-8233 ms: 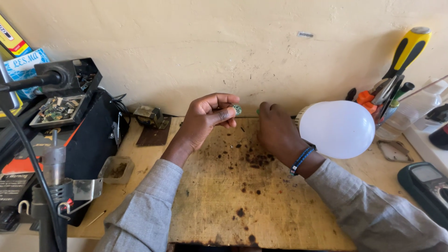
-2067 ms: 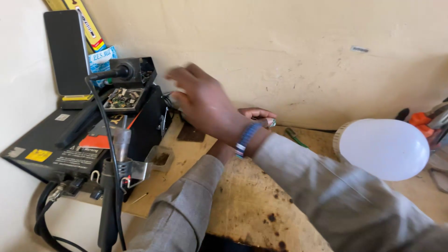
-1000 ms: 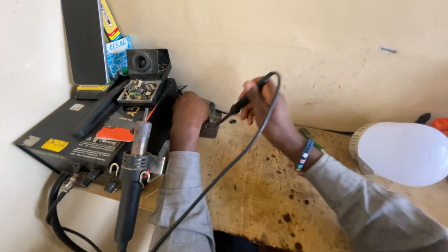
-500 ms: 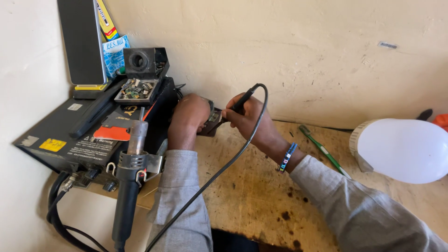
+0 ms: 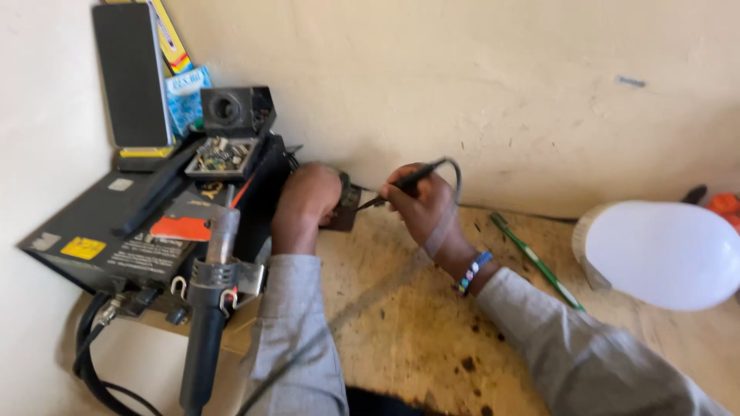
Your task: Soldering a component onto a small circuit board at an electronics repair bench.
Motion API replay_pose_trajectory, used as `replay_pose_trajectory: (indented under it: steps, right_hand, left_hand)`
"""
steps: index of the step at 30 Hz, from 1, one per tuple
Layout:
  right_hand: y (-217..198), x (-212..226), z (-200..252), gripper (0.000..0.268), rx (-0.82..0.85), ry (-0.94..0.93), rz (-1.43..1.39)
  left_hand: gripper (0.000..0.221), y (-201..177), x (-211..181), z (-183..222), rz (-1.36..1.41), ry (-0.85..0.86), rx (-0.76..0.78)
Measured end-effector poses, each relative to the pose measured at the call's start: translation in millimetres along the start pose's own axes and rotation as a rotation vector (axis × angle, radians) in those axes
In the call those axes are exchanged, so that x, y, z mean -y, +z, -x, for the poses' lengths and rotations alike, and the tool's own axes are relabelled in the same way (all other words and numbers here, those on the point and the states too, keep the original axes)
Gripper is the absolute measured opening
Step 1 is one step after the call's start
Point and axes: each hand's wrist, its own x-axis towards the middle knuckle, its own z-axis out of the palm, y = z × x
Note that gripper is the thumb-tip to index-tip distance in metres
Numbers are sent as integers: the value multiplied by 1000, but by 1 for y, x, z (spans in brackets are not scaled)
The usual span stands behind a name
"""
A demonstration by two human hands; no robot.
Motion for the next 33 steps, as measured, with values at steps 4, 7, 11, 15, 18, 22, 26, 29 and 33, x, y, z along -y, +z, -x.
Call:
replay_pose_trajectory:
  steps: [4, 7, 11, 15, 18, 22, 26, 29, 33]
  right_hand:
    - [-5, 15, 25, 13, 3, -481, 185]
    - [-5, 32, 36, 13, 316, -535, 161]
    - [-6, 27, 28, 7, 249, -471, 96]
    - [-1, 44, 38, 7, 302, -440, -10]
    - [-2, 34, 26, 10, 140, 124, -220]
    - [-6, 44, -2, 11, -13, 263, -123]
    - [3, 33, 0, 21, 9, 301, -67]
    - [-14, 11, -19, 26, 16, 187, 134]
    - [-43, 72, 2, 35, 12, 74, -202]
  left_hand:
    - [50, 3, 2, 1, 29, -31, 20]
    - [50, -4, -6, 2, 56, -35, 42]
    - [50, -2, -5, -6, 72, -92, 85]
    - [50, -6, -2, -8, 108, -104, 122]
    - [50, -7, -4, -1, 114, -145, 141]
    - [50, -6, -11, -3, 127, -138, 171]
    - [50, 0, -1, -9, 134, -193, 210]
    - [50, -3, -2, -7, 154, -195, 232]
    - [50, 3, -4, -10, 182, -247, 263]
